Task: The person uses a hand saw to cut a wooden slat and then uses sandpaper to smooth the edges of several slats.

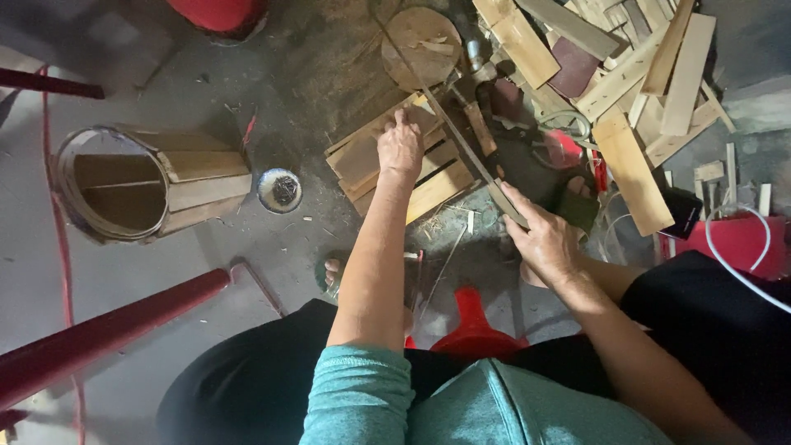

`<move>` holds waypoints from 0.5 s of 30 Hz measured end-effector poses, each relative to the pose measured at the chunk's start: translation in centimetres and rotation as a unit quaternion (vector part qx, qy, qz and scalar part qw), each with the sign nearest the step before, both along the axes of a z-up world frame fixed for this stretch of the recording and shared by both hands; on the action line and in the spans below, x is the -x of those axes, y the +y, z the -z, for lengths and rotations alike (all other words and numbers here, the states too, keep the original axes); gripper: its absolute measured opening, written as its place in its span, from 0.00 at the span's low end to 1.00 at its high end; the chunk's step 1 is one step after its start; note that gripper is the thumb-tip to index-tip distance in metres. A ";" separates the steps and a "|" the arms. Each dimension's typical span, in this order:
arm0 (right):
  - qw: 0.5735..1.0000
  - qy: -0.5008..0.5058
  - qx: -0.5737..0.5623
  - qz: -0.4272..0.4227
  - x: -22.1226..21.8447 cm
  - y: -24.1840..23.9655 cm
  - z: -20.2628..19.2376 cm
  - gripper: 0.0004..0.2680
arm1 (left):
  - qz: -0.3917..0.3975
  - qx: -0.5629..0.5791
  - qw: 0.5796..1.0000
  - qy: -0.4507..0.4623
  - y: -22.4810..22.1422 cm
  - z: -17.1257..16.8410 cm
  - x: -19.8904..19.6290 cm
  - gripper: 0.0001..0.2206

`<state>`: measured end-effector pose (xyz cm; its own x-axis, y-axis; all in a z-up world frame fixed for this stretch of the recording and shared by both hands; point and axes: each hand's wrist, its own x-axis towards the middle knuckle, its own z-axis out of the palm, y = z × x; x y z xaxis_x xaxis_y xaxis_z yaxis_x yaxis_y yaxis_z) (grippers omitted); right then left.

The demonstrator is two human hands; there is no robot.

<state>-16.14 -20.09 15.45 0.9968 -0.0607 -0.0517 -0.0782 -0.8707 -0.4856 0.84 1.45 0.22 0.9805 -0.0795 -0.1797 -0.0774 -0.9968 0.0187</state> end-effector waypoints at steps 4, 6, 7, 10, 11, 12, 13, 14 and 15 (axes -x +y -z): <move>1.000 0.019 -0.006 -0.010 1.0 -1.2 2.9 0.21 | 0.005 -0.017 1.000 0.006 0.0 -1.8 0.1 0.13; 0.998 0.050 0.038 0.004 1.5 -1.8 4.6 0.20 | 0.007 -0.006 1.000 -0.002 0.0 0.5 -0.3 0.13; 0.998 0.051 0.038 0.004 1.6 -1.9 4.4 0.20 | 0.007 -0.006 1.000 -0.002 0.1 -1.1 0.0 0.13; 1.000 0.009 0.014 -0.018 1.9 -2.1 4.4 0.21 | 0.001 0.010 1.000 -0.005 0.1 -2.0 0.2 0.14; 0.999 -0.002 0.038 -0.016 2.3 -2.0 4.6 0.21 | 0.001 0.006 1.000 -0.010 -0.1 0.3 -0.1 0.13; 0.998 -0.014 0.062 -0.015 2.6 -2.0 4.9 0.20 | 0.001 0.002 1.000 -0.015 -0.2 2.5 -0.4 0.13; 0.998 -0.015 0.062 -0.015 2.7 -2.4 5.7 0.20 | 0.001 0.002 1.000 -0.015 -0.4 2.4 -0.3 0.13; 0.994 -0.007 0.108 -0.022 2.8 -2.6 6.6 0.20 | 0.006 -0.004 1.000 -0.014 -0.4 2.2 -0.3 0.13; 0.988 0.000 0.155 -0.029 2.9 -2.9 7.5 0.20 | 0.011 -0.010 1.000 -0.012 -0.5 2.1 -0.2 0.12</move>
<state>-19.04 -22.95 7.91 0.9990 -0.0159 -0.0407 -0.0236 -0.9804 -0.1956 1.04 0.93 -1.90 0.9827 -0.0984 -0.1572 -0.1002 -0.9950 -0.0034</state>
